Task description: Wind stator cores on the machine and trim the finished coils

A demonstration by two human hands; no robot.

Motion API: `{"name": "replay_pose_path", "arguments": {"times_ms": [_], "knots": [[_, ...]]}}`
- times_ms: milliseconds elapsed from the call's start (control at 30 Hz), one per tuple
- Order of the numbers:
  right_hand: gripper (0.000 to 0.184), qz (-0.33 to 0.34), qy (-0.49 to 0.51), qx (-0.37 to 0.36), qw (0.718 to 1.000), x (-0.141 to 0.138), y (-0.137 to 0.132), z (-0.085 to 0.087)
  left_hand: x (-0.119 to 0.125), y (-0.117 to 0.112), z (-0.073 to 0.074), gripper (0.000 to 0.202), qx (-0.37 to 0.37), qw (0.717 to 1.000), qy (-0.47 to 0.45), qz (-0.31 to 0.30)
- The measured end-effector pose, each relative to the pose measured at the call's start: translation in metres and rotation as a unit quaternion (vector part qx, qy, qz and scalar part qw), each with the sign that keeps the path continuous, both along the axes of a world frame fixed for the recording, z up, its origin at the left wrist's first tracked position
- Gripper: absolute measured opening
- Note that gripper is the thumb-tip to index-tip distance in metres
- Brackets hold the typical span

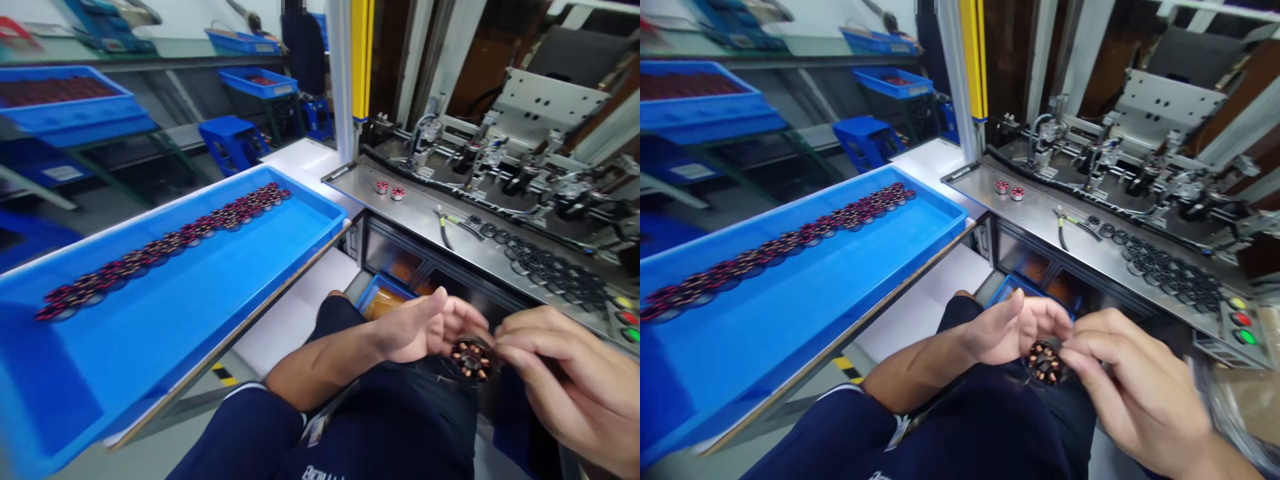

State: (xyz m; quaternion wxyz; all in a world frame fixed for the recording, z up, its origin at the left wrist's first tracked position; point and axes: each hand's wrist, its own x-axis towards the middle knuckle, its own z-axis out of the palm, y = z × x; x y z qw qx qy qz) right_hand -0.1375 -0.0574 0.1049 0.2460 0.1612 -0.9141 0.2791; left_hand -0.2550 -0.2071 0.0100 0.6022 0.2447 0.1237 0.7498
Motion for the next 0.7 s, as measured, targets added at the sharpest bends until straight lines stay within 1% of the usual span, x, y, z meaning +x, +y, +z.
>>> {"name": "replay_pose_path", "arguments": {"times_ms": [33, 67, 100, 133, 167, 233, 300, 367, 433, 467, 500, 533, 567, 600, 633, 667, 700], "knots": [[0.010, 0.016, 0.004, 0.003, 1.000, -0.001, -0.004, 0.004, 0.001, 0.002, -0.003, 0.068, -0.003, 0.998, 0.021, -0.063], [0.012, 0.028, 0.013, 0.001, 1.000, -0.003, -0.006, 0.007, 0.003, 0.003, -0.004, 0.069, -0.001, 0.993, 0.040, -0.110], [0.012, 0.035, 0.027, -0.004, 0.999, -0.004, -0.008, 0.009, 0.005, 0.004, -0.005, 0.067, -0.002, 0.990, 0.057, -0.127], [0.012, 0.029, 0.043, -0.010, 0.999, -0.004, -0.008, 0.010, 0.006, 0.003, -0.003, 0.062, -0.006, 0.991, 0.070, -0.112], [0.011, 0.018, 0.055, -0.015, 0.998, -0.005, -0.007, 0.010, 0.007, 0.002, 0.000, 0.053, -0.016, 0.994, 0.079, -0.073], [0.011, -0.016, 0.062, -0.023, 0.998, -0.004, -0.006, 0.008, 0.008, -0.002, 0.008, 0.037, -0.036, 0.995, 0.089, 0.027], [0.013, -0.056, 0.060, -0.038, 0.996, -0.003, -0.005, 0.007, 0.008, -0.006, 0.016, 0.036, -0.044, 0.987, 0.092, 0.121], [0.015, -0.079, 0.057, -0.063, 0.993, -0.003, -0.005, 0.006, 0.007, -0.006, 0.021, 0.036, -0.036, 0.976, 0.081, 0.198], [0.015, -0.061, 0.060, -0.090, 0.992, -0.004, -0.004, 0.005, 0.005, -0.003, 0.021, 0.038, -0.031, 0.967, 0.066, 0.242], [0.014, -0.038, 0.063, -0.102, 0.992, -0.005, -0.003, 0.004, 0.004, -0.001, 0.020, 0.041, -0.037, 0.968, 0.062, 0.240], [0.013, -0.012, 0.065, -0.112, 0.992, -0.006, -0.002, 0.004, 0.003, 0.002, 0.018, 0.045, -0.048, 0.974, 0.062, 0.213], [0.012, 0.012, 0.066, -0.119, 0.991, -0.007, -0.001, 0.003, 0.003, 0.005, 0.015, 0.050, -0.059, 0.984, 0.068, 0.156], [0.010, 0.031, 0.067, -0.122, 0.990, -0.008, -0.001, 0.003, 0.003, 0.007, 0.013, 0.057, -0.067, 0.992, 0.074, 0.077], [0.009, 0.043, 0.069, -0.122, 0.989, -0.009, 0.000, 0.003, 0.003, 0.009, 0.010, 0.065, -0.071, 0.994, 0.080, -0.007], [0.009, 0.050, 0.070, -0.119, 0.989, -0.009, 0.001, 0.003, 0.004, 0.010, 0.009, 0.070, -0.070, 0.991, 0.084, -0.077], [0.009, 0.050, 0.072, -0.112, 0.990, -0.008, 0.001, 0.003, 0.004, 0.009, 0.008, 0.071, -0.066, 0.987, 0.088, -0.115], [0.009, 0.047, 0.074, -0.105, 0.991, -0.007, 0.002, 0.004, 0.005, 0.008, 0.008, 0.068, -0.061, 0.987, 0.094, -0.119]]}}
